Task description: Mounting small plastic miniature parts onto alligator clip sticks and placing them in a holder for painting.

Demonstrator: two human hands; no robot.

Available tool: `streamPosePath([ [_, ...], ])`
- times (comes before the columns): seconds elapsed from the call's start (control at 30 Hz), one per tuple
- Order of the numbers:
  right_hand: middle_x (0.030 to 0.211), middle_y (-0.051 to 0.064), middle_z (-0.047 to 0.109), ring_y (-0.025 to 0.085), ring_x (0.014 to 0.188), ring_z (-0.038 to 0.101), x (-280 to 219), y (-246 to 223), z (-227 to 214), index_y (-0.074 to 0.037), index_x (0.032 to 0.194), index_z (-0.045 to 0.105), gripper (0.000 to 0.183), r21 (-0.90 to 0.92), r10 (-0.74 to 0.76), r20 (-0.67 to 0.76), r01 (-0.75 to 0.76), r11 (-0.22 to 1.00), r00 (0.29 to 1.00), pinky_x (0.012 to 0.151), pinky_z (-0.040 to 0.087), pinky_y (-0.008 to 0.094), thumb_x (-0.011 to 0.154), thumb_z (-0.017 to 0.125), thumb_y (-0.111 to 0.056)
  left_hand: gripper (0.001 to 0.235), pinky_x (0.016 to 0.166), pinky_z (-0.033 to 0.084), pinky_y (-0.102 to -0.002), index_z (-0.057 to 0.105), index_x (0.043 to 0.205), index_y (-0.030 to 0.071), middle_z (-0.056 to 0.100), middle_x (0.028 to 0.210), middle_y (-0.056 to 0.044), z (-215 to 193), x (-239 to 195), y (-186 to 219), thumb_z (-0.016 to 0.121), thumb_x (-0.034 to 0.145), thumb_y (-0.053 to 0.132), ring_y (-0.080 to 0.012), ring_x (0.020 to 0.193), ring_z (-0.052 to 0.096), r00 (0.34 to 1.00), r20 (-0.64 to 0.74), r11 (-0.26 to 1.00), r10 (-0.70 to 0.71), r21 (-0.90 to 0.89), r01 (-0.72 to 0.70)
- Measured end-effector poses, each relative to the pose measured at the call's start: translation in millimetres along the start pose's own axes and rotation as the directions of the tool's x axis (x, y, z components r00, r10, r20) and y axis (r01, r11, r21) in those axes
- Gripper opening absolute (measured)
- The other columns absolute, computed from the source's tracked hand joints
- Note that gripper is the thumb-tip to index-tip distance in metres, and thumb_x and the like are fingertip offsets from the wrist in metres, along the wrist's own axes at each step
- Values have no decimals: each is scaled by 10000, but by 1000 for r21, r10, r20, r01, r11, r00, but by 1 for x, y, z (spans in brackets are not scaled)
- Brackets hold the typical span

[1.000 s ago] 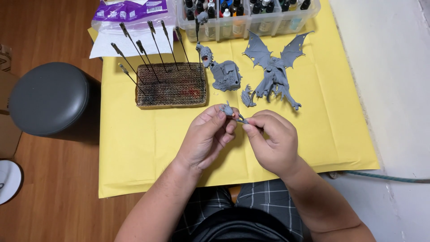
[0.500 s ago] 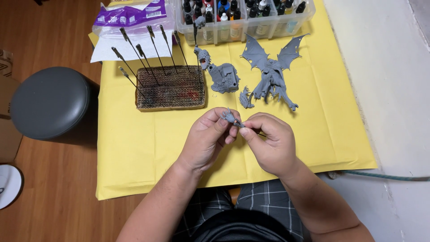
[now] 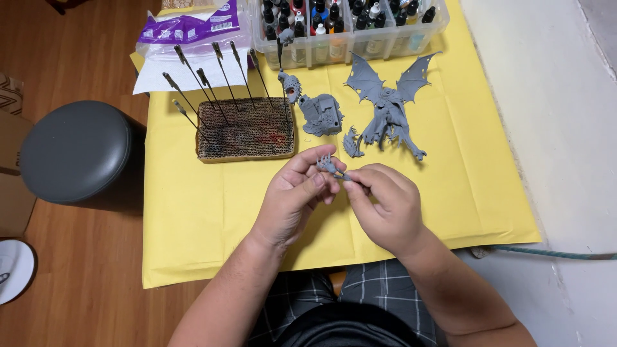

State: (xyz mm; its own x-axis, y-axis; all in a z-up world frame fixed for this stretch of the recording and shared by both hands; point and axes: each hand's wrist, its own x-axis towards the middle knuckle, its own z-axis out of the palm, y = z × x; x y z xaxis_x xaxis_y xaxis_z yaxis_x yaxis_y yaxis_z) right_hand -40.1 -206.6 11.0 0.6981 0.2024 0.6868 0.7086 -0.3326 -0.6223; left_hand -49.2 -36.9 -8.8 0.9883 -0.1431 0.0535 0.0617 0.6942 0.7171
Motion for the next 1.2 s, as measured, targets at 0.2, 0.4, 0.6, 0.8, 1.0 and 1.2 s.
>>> streamPosePath([
  [0.2, 816, 89, 655, 260, 620, 631, 4, 8, -4, -27, 969, 746, 64, -506, -410, 102, 402, 763, 906, 569, 525, 355, 907, 755, -16, 344, 680, 523, -212, 609, 1267, -40, 696, 985, -138, -11, 0, -6, 685, 934, 5, -155, 851, 670, 989, -137, 959, 54, 284, -13],
  [0.4, 819, 76, 621, 252, 653, 628, 6, 9, -4, -55, 929, 742, 26, -555, -474, 163, 478, 681, 865, 579, 515, 346, 941, 719, -53, 368, 696, 538, -185, 632, 1275, -12, 755, 982, -151, -3, 0, -2, 718, 917, -14, -117, 835, 707, 977, -155, 903, 144, 425, -66],
  [0.6, 821, 68, 607, 241, 673, 619, 7, 8, -4, -64, 919, 736, 65, -585, -489, 184, 495, 642, 853, 586, 509, 338, 969, 696, -73, 290, 726, 556, -207, 646, 1269, -11, 779, 1022, -175, -5, -2, 0, 637, 980, 3, -162, 869, 733, 971, -163, 888, 172, 452, -82],
  [0.8, 814, 78, 600, 250, 669, 619, 7, 11, -4, -53, 923, 735, 62, -581, -488, 185, 495, 646, 853, 585, 507, 345, 963, 690, -68, 297, 786, 563, -216, 642, 1272, -4, 777, 1062, -174, 0, -6, 0, 618, 977, -36, -156, 909, 727, 966, -133, 860, 220, 494, -128],
  [1.0, 808, 87, 600, 260, 663, 618, 4, 16, -1, -42, 915, 735, 45, -547, -511, 163, 509, 665, 844, 580, 508, 352, 940, 698, -47, 266, 807, 586, -247, 655, 1243, -14, 772, 1050, -181, 0, -6, -1, 634, 978, -26, -155, 914, 719, 959, -100, 815, 264, 554, -167],
  [1.2, 758, 120, 641, 321, 584, 613, 8, -2, -1, 30, 923, 717, 34, -99, -243, 5, 242, 965, 970, 511, 516, 400, 915, 685, 38, 266, 794, 556, -245, 602, 1263, -17, 745, 1099, -229, -2, -6, -7, 587, 997, -24, -189, 936, 704, 958, -133, 930, 253, 307, -203],
])
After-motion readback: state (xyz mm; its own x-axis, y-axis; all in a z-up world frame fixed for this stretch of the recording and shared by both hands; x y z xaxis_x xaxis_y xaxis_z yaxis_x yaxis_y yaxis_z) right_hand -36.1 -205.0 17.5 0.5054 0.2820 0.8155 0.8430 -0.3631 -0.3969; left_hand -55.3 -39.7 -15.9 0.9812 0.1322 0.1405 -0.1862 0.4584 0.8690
